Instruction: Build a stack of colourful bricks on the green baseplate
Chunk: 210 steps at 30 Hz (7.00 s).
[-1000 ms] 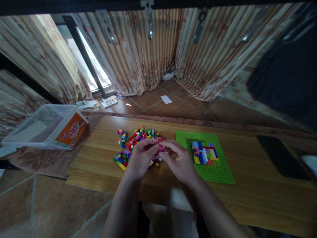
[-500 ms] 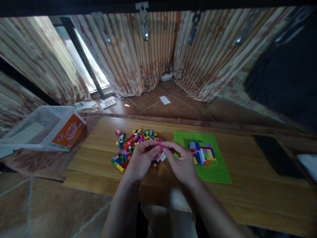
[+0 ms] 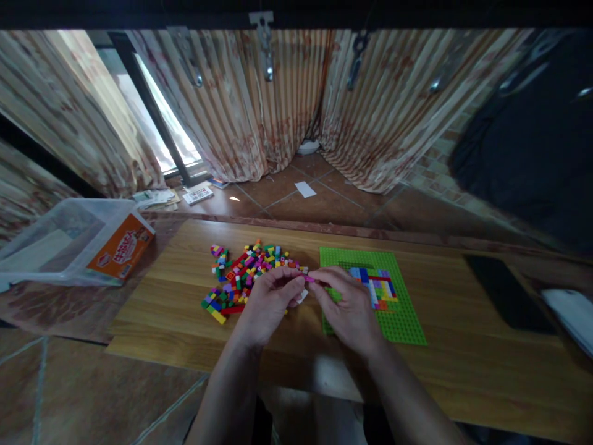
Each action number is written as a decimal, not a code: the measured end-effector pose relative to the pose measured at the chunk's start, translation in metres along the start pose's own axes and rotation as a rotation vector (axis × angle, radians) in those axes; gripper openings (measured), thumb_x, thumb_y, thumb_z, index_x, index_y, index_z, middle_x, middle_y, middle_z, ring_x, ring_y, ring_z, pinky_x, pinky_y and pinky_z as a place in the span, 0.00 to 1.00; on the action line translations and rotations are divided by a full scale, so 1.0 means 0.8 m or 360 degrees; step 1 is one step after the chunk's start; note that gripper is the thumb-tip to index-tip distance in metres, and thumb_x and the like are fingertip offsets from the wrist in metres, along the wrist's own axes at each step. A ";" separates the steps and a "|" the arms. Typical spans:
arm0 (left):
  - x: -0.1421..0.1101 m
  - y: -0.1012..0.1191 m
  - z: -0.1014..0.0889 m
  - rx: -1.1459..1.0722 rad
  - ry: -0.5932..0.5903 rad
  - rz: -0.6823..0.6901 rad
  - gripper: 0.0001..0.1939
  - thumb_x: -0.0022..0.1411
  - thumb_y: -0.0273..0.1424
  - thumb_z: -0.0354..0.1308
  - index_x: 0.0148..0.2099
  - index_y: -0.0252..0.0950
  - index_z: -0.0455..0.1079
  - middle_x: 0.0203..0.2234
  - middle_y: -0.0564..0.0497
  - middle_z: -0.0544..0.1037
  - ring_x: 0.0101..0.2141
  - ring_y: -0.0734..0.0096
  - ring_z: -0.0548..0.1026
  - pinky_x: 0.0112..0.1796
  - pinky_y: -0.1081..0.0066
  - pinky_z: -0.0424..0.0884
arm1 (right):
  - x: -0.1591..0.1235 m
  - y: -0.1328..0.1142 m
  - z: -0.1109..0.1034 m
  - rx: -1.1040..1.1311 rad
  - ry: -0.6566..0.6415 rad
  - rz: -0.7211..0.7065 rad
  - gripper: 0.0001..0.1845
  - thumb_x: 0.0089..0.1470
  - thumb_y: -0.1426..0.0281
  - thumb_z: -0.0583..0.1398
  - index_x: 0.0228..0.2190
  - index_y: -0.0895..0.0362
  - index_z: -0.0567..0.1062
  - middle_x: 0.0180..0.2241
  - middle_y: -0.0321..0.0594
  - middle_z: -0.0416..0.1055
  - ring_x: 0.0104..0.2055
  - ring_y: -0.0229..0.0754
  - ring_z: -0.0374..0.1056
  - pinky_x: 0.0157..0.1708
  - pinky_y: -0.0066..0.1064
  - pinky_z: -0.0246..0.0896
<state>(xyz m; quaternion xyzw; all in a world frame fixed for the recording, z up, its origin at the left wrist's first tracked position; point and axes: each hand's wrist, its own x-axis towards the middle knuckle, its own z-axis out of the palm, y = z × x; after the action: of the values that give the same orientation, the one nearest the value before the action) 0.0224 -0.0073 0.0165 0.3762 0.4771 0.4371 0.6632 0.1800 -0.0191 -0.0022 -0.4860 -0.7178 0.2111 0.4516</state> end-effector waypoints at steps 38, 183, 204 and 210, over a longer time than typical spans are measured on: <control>-0.001 -0.082 0.119 0.1944 0.0005 0.0436 0.14 0.70 0.33 0.47 0.42 0.36 0.74 0.37 0.43 0.79 0.34 0.63 0.78 0.34 0.69 0.67 | -0.036 0.092 -0.106 -0.0503 -0.0242 0.0094 0.09 0.55 0.70 0.64 0.34 0.44 0.83 0.44 0.40 0.73 0.48 0.48 0.68 0.49 0.49 0.66; 0.018 -0.072 0.095 0.1214 -0.0057 0.0438 0.15 0.64 0.24 0.53 0.50 0.33 0.75 0.38 0.44 0.82 0.36 0.66 0.79 0.40 0.67 0.74 | -0.020 0.095 -0.095 -0.0891 -0.0061 0.0638 0.16 0.60 0.62 0.55 0.44 0.55 0.78 0.42 0.50 0.76 0.42 0.52 0.72 0.45 0.44 0.65; 0.047 -0.085 0.097 0.0413 -0.0078 -0.0010 0.10 0.48 0.24 0.66 0.36 0.32 0.73 0.21 0.55 0.75 0.19 0.77 0.71 0.22 0.76 0.66 | -0.014 0.090 -0.092 -0.0934 -0.0130 0.0729 0.17 0.60 0.66 0.56 0.45 0.58 0.78 0.41 0.51 0.75 0.43 0.51 0.72 0.45 0.41 0.64; 0.029 -0.094 0.098 0.0567 -0.0133 0.0134 0.08 0.59 0.32 0.59 0.39 0.33 0.73 0.24 0.52 0.76 0.23 0.73 0.74 0.25 0.75 0.68 | -0.020 0.099 -0.106 -0.0868 -0.0144 0.0659 0.17 0.59 0.62 0.56 0.44 0.56 0.79 0.42 0.49 0.76 0.41 0.49 0.72 0.43 0.40 0.65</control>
<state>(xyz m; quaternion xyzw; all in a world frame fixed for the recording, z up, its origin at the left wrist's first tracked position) 0.1181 -0.0173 -0.0391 0.5251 0.5029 0.3569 0.5865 0.2946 -0.0100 -0.0258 -0.7143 -0.6533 0.1201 0.2203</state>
